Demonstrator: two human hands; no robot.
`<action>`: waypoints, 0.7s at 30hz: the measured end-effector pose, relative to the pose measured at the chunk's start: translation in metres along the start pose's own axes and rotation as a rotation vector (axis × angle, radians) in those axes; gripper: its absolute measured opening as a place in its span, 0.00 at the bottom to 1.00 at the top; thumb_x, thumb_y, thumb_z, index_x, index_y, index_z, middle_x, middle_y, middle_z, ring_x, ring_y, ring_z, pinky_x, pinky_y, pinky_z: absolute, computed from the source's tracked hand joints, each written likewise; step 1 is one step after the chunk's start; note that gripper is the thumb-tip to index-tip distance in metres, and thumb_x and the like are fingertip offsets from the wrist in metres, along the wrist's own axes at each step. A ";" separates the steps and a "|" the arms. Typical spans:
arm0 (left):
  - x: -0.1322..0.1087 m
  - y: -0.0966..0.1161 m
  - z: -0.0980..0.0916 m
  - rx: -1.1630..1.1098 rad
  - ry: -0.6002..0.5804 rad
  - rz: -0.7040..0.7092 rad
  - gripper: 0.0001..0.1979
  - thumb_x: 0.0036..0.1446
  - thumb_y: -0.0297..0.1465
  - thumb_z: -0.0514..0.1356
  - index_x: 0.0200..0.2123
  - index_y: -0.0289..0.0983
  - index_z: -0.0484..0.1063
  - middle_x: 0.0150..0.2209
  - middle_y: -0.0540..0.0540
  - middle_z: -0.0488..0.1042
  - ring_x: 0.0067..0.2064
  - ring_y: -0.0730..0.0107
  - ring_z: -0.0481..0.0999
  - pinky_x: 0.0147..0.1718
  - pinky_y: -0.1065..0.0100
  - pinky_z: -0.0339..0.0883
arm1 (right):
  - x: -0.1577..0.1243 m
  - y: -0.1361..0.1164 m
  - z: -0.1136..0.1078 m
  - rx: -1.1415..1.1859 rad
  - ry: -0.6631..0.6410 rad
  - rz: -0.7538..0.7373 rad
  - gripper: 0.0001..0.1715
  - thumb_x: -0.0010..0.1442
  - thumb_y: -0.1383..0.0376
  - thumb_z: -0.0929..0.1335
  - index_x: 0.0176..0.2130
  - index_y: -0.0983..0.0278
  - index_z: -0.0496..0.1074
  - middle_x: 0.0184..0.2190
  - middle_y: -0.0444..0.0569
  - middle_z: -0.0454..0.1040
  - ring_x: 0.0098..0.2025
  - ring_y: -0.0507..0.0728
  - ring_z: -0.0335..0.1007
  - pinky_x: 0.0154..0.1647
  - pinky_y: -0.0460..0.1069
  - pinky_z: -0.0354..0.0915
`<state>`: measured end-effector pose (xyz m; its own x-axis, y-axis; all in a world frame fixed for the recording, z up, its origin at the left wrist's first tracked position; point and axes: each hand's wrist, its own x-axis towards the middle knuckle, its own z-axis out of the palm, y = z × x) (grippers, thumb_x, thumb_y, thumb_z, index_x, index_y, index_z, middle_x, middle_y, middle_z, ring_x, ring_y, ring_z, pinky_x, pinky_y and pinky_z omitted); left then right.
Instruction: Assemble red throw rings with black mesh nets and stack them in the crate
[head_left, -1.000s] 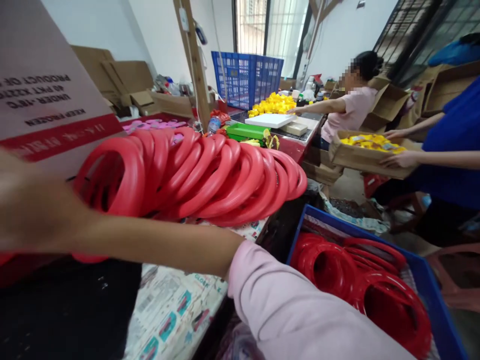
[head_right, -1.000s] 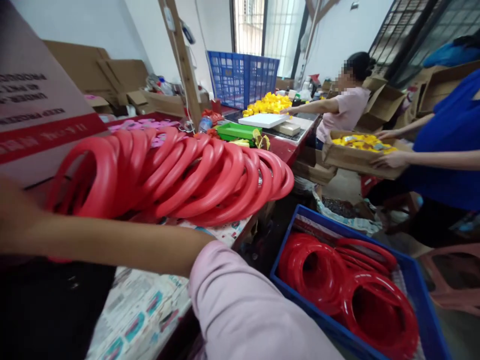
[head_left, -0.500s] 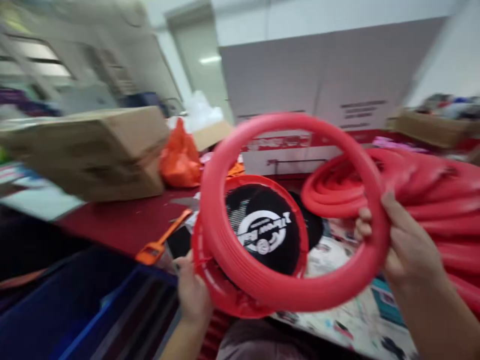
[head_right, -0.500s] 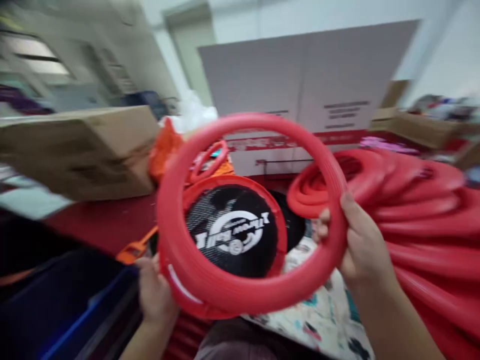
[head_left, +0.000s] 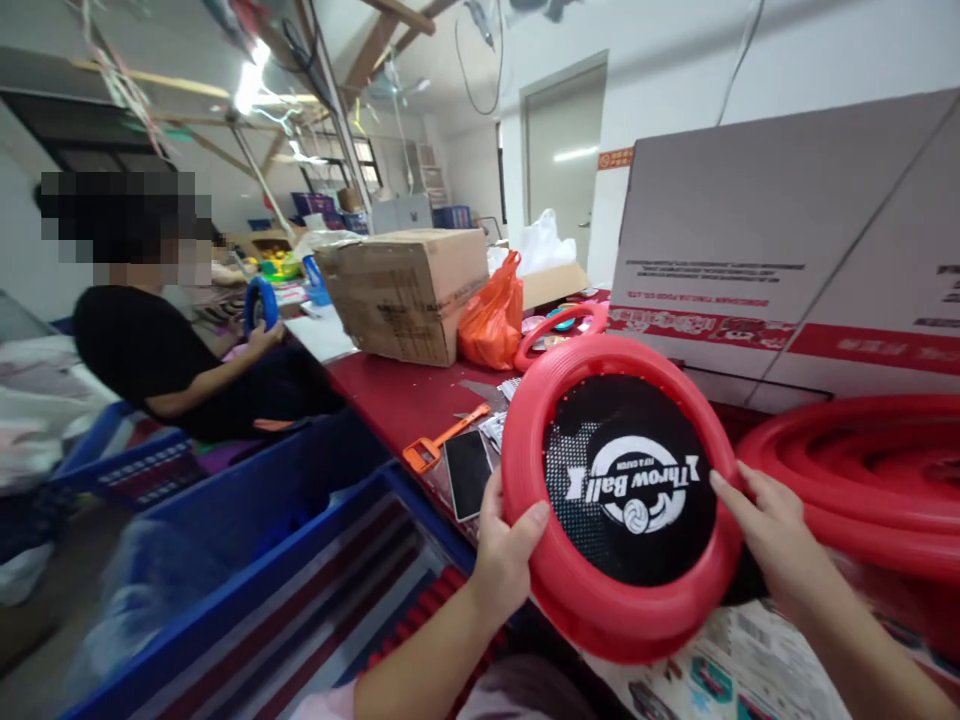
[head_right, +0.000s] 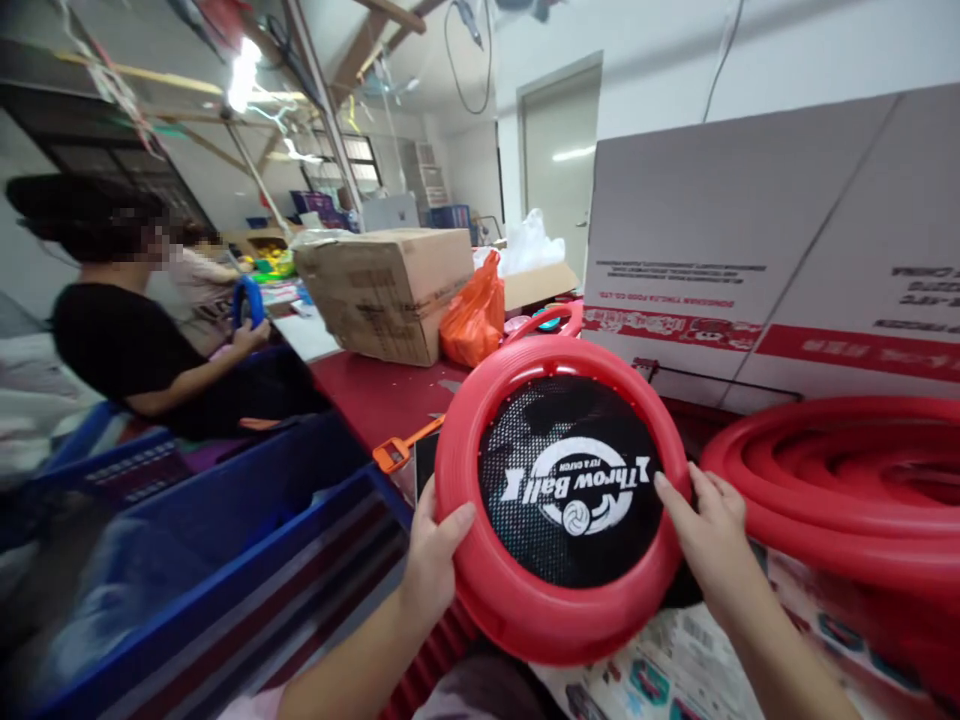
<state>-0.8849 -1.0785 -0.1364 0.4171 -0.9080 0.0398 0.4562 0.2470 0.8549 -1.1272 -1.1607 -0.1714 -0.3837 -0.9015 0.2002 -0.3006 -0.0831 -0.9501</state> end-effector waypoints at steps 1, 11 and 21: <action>0.001 0.002 0.003 -0.007 0.000 0.026 0.30 0.39 0.35 0.72 0.46 0.36 0.68 0.33 0.48 0.77 0.31 0.71 0.74 0.33 0.70 0.72 | -0.003 -0.005 0.005 -0.116 0.030 -0.085 0.47 0.45 0.38 0.70 0.51 0.71 0.71 0.57 0.66 0.60 0.63 0.77 0.52 0.64 0.73 0.45; 0.025 0.013 0.055 -0.028 -0.286 0.319 0.23 0.55 0.52 0.60 0.41 0.39 0.71 0.34 0.49 0.75 0.31 0.73 0.73 0.31 0.72 0.70 | -0.055 -0.106 0.040 -0.108 -0.438 -0.998 0.43 0.55 0.48 0.71 0.61 0.68 0.61 0.45 0.60 0.72 0.44 0.63 0.72 0.43 0.56 0.73; 0.047 0.016 0.138 -0.106 -0.493 0.480 0.12 0.62 0.40 0.59 0.44 0.40 0.72 0.39 0.48 0.77 0.36 0.73 0.77 0.34 0.73 0.72 | -0.018 -0.112 -0.012 0.405 -0.181 -0.623 0.28 0.54 0.68 0.71 0.54 0.58 0.68 0.42 0.48 0.69 0.40 0.54 0.70 0.37 0.48 0.70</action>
<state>-0.9665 -1.1641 -0.0489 0.1974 -0.7317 0.6524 0.3956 0.6684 0.6299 -1.0974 -1.1302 -0.0651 -0.0884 -0.6895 0.7189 -0.0572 -0.7170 -0.6947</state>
